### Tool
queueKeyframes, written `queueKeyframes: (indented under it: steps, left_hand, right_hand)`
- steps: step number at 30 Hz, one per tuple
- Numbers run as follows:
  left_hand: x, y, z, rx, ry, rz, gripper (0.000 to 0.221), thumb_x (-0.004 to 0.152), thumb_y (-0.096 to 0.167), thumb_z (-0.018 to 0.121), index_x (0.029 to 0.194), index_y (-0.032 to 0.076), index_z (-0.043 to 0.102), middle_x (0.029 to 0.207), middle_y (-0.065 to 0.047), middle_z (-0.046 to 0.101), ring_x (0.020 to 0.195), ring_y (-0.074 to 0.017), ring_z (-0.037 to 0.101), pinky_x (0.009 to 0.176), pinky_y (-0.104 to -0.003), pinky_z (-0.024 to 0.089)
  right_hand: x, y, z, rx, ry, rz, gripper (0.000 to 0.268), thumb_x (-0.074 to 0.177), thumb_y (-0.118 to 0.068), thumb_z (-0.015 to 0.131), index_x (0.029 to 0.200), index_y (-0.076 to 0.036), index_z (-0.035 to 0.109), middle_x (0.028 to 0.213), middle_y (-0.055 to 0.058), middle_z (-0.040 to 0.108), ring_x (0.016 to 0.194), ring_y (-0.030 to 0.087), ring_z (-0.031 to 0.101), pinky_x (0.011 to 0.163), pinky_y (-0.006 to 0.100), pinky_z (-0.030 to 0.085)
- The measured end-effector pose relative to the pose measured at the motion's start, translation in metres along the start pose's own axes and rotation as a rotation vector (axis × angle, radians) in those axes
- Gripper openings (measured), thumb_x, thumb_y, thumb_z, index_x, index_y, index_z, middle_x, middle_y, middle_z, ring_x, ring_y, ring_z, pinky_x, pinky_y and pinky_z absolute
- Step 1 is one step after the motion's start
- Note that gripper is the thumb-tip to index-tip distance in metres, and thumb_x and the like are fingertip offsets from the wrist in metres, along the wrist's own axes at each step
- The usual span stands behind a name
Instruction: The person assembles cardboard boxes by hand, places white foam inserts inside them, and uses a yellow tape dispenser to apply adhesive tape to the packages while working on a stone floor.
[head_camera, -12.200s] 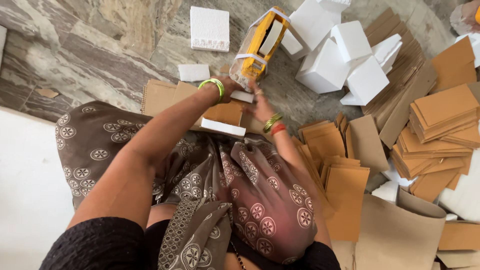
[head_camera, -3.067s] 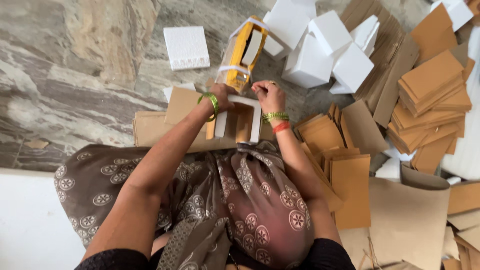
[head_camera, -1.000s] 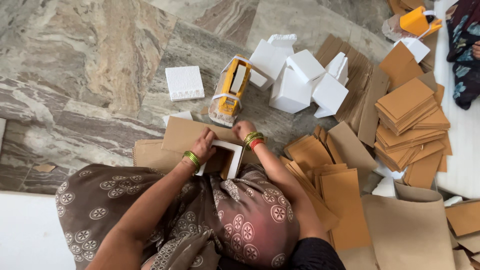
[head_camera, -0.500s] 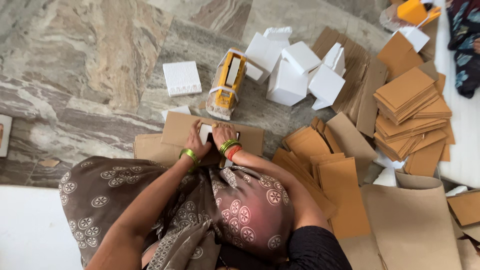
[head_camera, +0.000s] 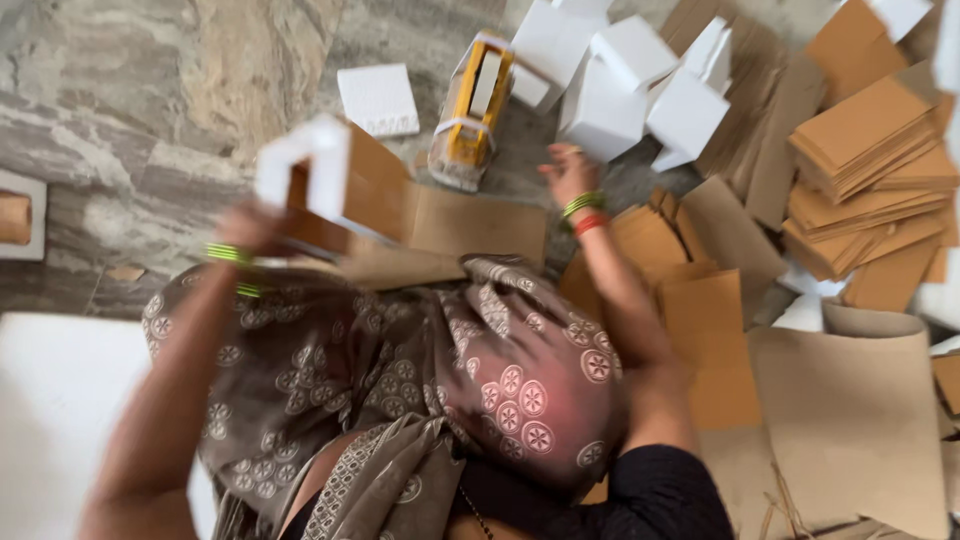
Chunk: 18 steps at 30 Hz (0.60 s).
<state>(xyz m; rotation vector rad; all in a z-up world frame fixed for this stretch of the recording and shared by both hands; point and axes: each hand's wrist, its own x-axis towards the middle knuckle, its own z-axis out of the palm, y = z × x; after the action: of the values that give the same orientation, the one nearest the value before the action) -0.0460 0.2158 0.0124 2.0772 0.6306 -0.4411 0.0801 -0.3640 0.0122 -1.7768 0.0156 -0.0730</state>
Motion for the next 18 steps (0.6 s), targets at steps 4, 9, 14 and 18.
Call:
queueKeyframes:
  steps: [4, 9, 14, 18]
  left_hand:
    - [-0.06, -0.006, -0.132, -0.309, 0.205, -0.012, 0.053, 0.09, 0.042, 0.068, 0.128, 0.007, 0.063, 0.112, -0.014, 0.072, 0.096, -0.0288, 0.072, 0.083, -0.044, 0.061]
    - [-0.144, 0.035, -0.204, -0.708, 0.276, 0.116, 0.051, 0.096, 0.04, 0.062, 0.135, 0.008, 0.059, 0.126, -0.013, 0.068, 0.108, -0.0295, 0.069, 0.093, -0.044, 0.059]
    - [-0.094, 0.056, -0.064, -0.799, -0.219, 0.098, 0.048, 0.099, 0.03, 0.061, 0.141, 0.008, 0.053, 0.135, -0.02, 0.058, 0.113, -0.0342, 0.061, 0.092, -0.051, 0.054]
    - [-0.018, 0.037, 0.059, 0.026, -0.158, 0.108, 0.072, 0.094, 0.048, 0.07, 0.151, 0.012, 0.045, 0.149, -0.019, 0.053, 0.135, -0.0315, 0.054, 0.108, -0.046, 0.049]
  right_hand:
    - [0.014, 0.03, -0.079, -0.951, 0.191, -0.463, 0.066, 0.078, -0.032, 0.092, 0.132, -0.005, 0.063, 0.128, 0.019, 0.065, 0.121, 0.042, 0.058, 0.104, 0.05, 0.046]
    - [0.077, 0.035, -0.122, -0.913, 0.488, -0.24, 0.089, 0.084, -0.034, 0.098, 0.146, 0.003, 0.046, 0.146, 0.025, 0.053, 0.135, 0.041, 0.049, 0.117, 0.046, 0.038]
    - [0.102, 0.021, -0.126, -0.725, 0.502, 0.255, 0.106, 0.085, -0.048, 0.088, 0.156, 0.001, 0.028, 0.15, 0.029, 0.044, 0.137, 0.041, 0.046, 0.114, 0.044, 0.038]
    - [0.116, 0.029, -0.115, -0.881, 0.51, 0.19, 0.121, 0.075, -0.052, 0.098, 0.15, 0.007, 0.024, 0.148, 0.032, 0.042, 0.138, 0.044, 0.041, 0.115, 0.045, 0.034]
